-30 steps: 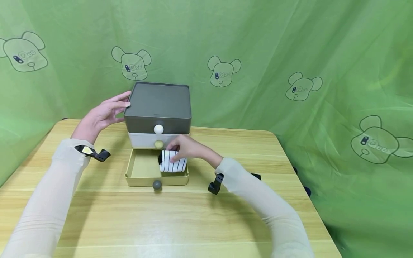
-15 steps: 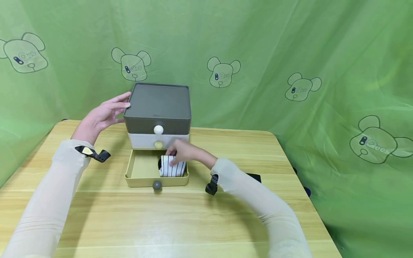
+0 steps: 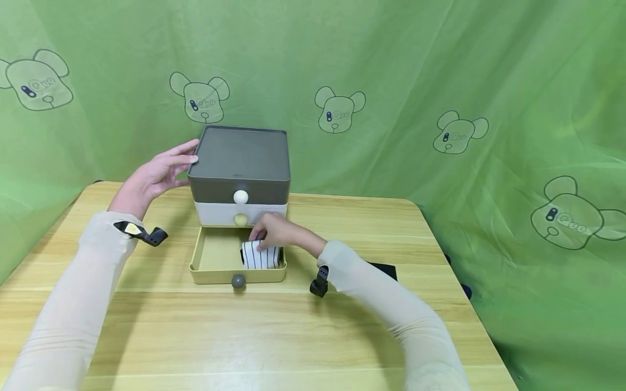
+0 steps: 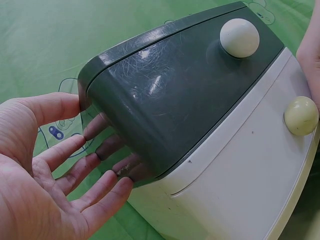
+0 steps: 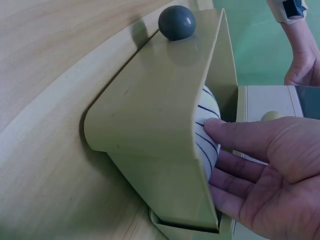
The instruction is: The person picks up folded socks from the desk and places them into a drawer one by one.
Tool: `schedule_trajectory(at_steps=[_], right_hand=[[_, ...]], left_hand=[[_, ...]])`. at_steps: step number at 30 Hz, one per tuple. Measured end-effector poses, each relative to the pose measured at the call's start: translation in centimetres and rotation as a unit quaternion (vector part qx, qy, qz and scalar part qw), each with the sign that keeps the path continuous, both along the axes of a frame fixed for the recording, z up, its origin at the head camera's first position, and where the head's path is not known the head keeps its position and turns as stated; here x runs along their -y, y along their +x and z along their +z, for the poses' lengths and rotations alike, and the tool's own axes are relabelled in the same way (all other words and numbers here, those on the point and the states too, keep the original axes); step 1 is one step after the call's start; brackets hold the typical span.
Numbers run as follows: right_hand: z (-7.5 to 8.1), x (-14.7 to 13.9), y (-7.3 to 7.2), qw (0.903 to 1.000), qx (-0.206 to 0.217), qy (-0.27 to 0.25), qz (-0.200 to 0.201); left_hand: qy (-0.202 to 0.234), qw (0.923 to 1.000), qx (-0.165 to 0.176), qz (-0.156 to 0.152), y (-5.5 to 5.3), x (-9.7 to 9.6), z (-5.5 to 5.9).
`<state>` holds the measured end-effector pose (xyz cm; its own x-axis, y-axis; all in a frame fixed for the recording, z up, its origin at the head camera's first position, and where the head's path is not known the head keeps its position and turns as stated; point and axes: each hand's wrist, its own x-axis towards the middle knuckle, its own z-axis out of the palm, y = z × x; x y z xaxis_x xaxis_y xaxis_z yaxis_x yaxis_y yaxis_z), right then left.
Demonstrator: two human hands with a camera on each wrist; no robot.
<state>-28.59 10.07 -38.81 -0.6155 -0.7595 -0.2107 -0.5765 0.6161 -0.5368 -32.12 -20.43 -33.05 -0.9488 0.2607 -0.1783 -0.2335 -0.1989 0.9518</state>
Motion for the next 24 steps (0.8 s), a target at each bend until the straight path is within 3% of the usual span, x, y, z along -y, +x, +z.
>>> schedule_trajectory(at_steps=[15,24], right_hand=[[-0.1,-0.4,-0.1,1.0,-0.003,-0.001,0.001],[2.0,-2.5,0.0,0.9992,0.027,-0.026,-0.015]], left_hand=[[-0.004,1.0,-0.004,0.001,0.2,-0.1,0.0],[-0.006,1.0,-0.006,0.001,0.1,0.0,-0.1]])
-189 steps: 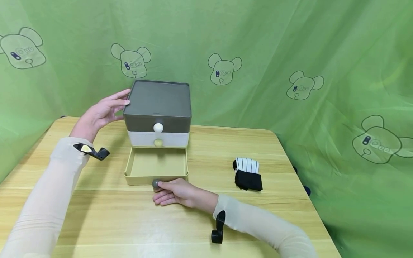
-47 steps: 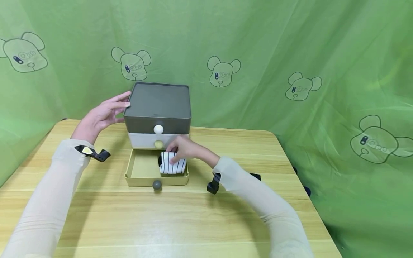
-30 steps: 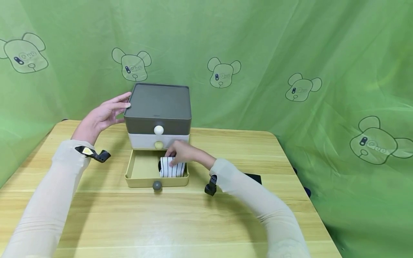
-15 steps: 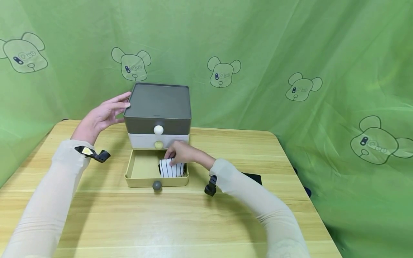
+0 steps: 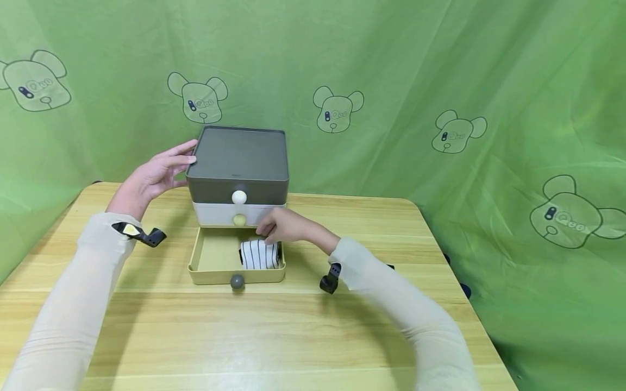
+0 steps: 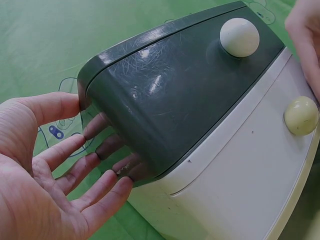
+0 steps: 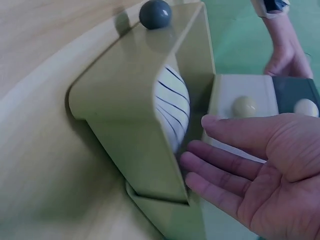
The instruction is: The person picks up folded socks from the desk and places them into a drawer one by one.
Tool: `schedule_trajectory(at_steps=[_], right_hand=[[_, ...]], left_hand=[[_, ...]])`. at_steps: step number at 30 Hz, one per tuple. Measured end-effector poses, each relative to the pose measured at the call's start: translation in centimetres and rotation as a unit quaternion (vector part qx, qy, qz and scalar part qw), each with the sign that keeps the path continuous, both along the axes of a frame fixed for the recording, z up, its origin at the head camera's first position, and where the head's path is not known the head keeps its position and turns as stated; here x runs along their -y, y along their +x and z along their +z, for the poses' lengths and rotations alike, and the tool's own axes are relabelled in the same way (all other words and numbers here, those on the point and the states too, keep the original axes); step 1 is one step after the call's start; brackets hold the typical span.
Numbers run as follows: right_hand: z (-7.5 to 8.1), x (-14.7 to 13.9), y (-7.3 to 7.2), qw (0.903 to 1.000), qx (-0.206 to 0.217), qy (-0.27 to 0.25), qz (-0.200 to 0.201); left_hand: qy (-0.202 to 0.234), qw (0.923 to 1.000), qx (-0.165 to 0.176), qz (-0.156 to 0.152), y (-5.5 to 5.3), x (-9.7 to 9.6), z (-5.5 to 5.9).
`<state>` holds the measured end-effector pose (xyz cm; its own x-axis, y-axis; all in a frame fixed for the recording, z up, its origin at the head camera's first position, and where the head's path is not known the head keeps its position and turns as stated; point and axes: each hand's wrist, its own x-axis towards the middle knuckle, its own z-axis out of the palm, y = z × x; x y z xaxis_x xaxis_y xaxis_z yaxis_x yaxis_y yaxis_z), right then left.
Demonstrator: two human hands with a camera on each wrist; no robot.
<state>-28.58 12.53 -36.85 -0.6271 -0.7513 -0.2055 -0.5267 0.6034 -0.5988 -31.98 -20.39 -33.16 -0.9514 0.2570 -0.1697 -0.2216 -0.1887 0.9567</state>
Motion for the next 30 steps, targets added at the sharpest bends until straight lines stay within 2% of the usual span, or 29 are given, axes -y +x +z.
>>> schedule_trajectory(at_steps=[7,12,21,26,30], right_hand=[[1.9,-4.8,0.3,0.9996,-0.015,-0.02,-0.009],[2.6,-9.5,0.3,0.9992,0.011,0.001,-0.039],[2.0,-16.8,0.3,0.9929,0.051,0.088,-0.062],[1.3,-19.5,0.7,0.9848,0.082,0.134,-0.075],[0.4,-20.8,1.1,0.9818,0.104,0.137,-0.08]], left_hand=[[0.001,1.0,0.001,-0.002,0.0,-0.2,-0.1],[0.0,1.0,-0.002,-0.001,0.1,-0.1,-0.1],[-0.025,0.9996,-0.012,-0.004,0.4,0.2,0.0],[-0.017,0.9998,-0.011,-0.005,0.4,0.2,-0.1],[-0.019,0.9997,-0.011,-0.005,0.3,0.2,-0.1]])
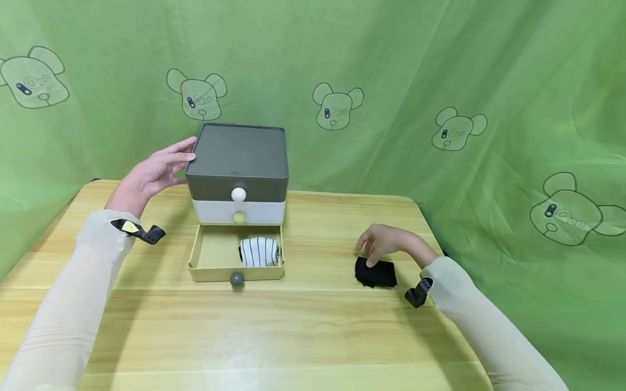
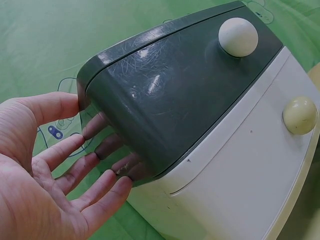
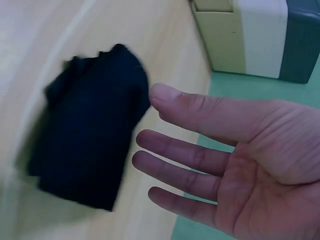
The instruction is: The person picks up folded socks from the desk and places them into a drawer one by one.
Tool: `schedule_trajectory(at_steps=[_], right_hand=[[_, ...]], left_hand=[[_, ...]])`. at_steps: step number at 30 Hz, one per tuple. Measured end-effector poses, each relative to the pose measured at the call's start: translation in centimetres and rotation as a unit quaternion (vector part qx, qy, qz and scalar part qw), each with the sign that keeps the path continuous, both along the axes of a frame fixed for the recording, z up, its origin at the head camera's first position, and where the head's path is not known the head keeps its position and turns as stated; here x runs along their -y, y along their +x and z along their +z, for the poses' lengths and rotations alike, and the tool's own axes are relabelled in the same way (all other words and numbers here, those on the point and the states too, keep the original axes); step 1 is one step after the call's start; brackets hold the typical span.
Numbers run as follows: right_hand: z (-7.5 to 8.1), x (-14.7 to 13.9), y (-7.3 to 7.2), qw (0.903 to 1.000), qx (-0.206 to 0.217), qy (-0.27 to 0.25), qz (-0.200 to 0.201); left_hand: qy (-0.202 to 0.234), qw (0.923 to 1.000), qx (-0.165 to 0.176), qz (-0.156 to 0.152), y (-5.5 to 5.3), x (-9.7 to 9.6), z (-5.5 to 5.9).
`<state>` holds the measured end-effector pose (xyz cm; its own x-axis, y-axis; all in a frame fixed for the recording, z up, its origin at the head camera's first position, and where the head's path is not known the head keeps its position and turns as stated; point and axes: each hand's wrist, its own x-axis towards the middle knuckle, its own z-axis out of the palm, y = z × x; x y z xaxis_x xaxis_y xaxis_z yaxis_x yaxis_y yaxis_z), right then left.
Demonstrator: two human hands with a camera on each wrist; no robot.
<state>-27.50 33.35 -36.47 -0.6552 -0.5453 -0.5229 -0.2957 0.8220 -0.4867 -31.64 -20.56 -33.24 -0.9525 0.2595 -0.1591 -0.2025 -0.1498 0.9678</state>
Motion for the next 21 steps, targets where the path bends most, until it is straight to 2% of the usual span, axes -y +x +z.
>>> schedule_trajectory(at_steps=[3,9,16,21], right_hand=[[-0.9,-0.6,0.2,0.9998,0.012,-0.015,-0.008],[-2.4,-0.9,0.4,0.9984,0.022,-0.052,0.007],[-2.8,-0.6,0.5,0.9979,0.023,-0.061,0.006],[-2.9,-0.4,0.4,0.9984,0.005,-0.057,-0.004]], left_hand=[[0.0,1.0,-0.001,0.0,0.0,0.0,0.1],[-0.003,1.0,-0.003,0.0,0.1,0.0,0.2],[0.003,1.0,0.001,0.002,0.1,0.1,0.1],[-0.001,1.0,0.0,0.001,0.1,0.1,0.0]])
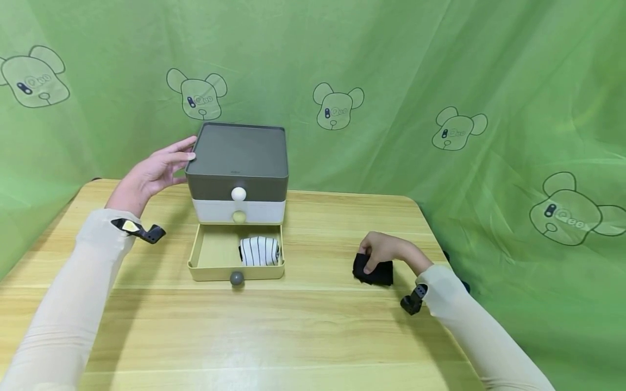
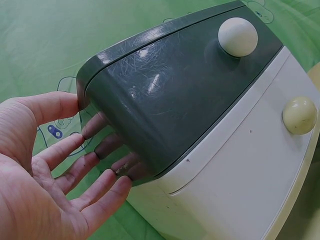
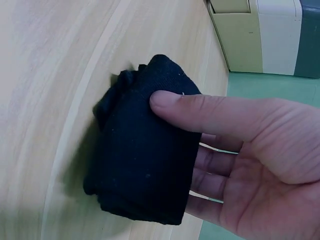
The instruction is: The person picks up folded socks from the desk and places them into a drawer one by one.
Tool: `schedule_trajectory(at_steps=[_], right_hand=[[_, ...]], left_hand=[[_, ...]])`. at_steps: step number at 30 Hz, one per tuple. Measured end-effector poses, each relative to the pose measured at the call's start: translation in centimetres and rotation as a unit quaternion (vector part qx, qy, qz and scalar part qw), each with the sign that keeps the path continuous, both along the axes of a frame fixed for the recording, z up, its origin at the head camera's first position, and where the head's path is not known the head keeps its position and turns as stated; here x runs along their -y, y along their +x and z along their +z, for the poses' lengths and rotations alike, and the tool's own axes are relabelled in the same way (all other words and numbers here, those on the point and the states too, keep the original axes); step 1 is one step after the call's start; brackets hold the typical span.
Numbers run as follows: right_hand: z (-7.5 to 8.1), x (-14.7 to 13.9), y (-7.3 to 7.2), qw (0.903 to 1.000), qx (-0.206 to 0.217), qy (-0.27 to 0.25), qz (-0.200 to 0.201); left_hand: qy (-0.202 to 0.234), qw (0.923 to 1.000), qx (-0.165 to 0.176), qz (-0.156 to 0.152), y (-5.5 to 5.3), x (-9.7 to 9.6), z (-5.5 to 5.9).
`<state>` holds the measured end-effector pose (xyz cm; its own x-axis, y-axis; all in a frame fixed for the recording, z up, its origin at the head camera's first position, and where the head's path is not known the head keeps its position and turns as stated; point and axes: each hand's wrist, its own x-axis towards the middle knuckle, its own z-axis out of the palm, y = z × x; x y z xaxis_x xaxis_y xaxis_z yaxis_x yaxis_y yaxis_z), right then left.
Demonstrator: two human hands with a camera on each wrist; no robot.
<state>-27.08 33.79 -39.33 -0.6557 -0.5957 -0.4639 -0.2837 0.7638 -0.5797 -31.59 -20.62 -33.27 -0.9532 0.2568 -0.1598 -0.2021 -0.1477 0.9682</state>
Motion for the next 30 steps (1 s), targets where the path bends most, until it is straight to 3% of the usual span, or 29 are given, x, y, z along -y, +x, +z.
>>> schedule_trajectory(at_steps=[17,23,30], right_hand=[[0.4,1.6,-0.8,0.9989,-0.04,-0.022,-0.001],[1.4,3.4,-1.2,0.9979,-0.054,-0.035,0.011],[3.8,7.0,-1.7,0.9958,-0.073,-0.044,0.035]], left_hand=[[0.01,0.9999,-0.001,-0.001,0.1,0.1,-0.1],[0.001,1.0,-0.002,-0.001,-0.1,0.0,-0.1],[0.021,0.9998,0.008,0.001,-0.4,-0.2,0.0]])
